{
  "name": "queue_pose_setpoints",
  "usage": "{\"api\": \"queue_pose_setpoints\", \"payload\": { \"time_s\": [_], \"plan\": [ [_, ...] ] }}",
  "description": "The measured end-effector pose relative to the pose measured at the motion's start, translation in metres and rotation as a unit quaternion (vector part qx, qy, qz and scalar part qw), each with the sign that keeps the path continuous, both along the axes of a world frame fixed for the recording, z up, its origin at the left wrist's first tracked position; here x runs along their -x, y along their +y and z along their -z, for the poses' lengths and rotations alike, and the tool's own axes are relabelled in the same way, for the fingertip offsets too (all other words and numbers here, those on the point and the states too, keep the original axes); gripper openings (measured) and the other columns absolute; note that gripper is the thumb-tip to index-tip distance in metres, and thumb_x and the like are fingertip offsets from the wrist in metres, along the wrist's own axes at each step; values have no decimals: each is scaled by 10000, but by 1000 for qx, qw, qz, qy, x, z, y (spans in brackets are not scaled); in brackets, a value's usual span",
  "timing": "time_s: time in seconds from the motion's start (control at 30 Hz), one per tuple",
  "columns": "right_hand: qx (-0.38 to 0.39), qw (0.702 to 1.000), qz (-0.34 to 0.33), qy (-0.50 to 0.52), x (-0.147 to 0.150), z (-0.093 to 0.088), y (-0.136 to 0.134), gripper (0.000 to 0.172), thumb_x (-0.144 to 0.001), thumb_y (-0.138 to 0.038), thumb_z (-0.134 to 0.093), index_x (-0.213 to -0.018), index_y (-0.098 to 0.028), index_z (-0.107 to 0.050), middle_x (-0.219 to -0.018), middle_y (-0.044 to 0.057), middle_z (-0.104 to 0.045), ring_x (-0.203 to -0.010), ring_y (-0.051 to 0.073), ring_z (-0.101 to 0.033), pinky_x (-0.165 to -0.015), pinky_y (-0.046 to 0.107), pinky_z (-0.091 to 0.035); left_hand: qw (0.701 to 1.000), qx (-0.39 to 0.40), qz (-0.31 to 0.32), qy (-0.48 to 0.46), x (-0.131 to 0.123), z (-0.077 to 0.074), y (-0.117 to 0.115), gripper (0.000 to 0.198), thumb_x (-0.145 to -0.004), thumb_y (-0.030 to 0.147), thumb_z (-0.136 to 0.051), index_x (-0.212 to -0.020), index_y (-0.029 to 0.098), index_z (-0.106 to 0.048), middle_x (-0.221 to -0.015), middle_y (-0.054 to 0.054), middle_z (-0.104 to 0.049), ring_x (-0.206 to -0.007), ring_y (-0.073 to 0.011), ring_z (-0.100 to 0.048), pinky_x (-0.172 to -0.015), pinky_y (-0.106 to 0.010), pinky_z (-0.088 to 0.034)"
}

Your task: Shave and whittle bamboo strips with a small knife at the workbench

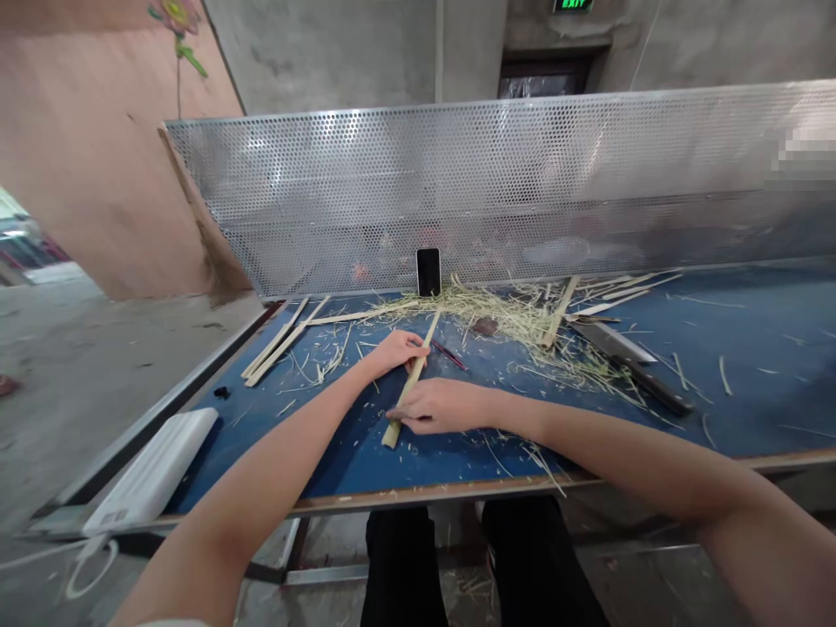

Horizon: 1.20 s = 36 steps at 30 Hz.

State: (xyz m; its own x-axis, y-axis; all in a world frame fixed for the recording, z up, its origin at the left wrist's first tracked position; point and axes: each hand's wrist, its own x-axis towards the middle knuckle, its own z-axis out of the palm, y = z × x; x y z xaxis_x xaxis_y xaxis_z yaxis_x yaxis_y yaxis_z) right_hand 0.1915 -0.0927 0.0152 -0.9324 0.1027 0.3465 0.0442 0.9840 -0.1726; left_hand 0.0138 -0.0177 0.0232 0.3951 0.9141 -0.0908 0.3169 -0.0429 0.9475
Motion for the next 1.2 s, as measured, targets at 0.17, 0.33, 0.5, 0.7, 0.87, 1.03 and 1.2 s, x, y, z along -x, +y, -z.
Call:
{"api": "queue_pose_setpoints", "payload": {
  "time_s": [0.17,0.33,0.5,0.7,0.87,1.03,1.2],
  "plan": [
    [-21,993,119,6,-9,-5,26,290,-1058,-175,-503,-1125,-152,-784,-948,85,-786,-852,190,-697,-850,329,-553,999,-24,-27,35,-3,-1,-2,167,-812,253,-824,-819,131,-711,-537,15,-653,-429,-91,-519,-459,-202,-436],
    [-49,998,40,2,1,1,-6,312,-1069,-226,-510,-1227,-129,-761,-993,100,-791,-906,199,-704,-879,331,-547,1000,0,-7,12,-3,-4,-5,218,-820,305,-830,-836,130,-701,-690,-59,-748,-527,-136,-629,-487,-231,-481],
    [-48,993,106,-3,-5,1,13,280,-1057,-198,-517,-1062,-146,-792,-985,94,-798,-866,206,-703,-840,344,-542,999,-14,-27,15,-3,-1,-3,237,-786,315,-855,-814,139,-698,-599,-12,-691,-479,-112,-568,-466,-210,-439],
    [-27,997,68,31,-13,-4,25,311,-1057,-217,-490,-861,-173,-728,-843,77,-736,-785,191,-643,-793,336,-528,1000,-14,-20,3,-2,1,-2,264,-757,340,-873,-815,141,-710,-583,-4,-677,-457,-105,-542,-467,-214,-437],
    [17,970,128,206,-17,-9,13,389,-1077,-289,-437,-699,-226,-503,-685,16,-549,-666,163,-516,-672,310,-447,993,-13,-69,-90,4,-10,-3,348,-745,415,-895,-830,152,-683,-635,-6,-689,-473,-90,-543,-469,-204,-418],
    [66,895,285,336,-26,-10,31,428,-1076,-371,-449,-693,-245,-307,-623,-38,-360,-562,134,-373,-581,309,-313,986,-41,-78,-144,10,-20,-5,341,-850,482,-806,-875,165,-683,-696,-52,-729,-546,-124,-628,-491,-211,-449],
    [87,887,314,327,-29,-7,42,437,-1068,-386,-450,-685,-245,-295,-610,-38,-336,-558,136,-365,-579,316,-276,983,-47,-81,-159,10,-24,-10,270,-897,437,-769,-879,180,-688,-701,-49,-726,-611,-149,-684,-494,-214,-461]
  ]
}}
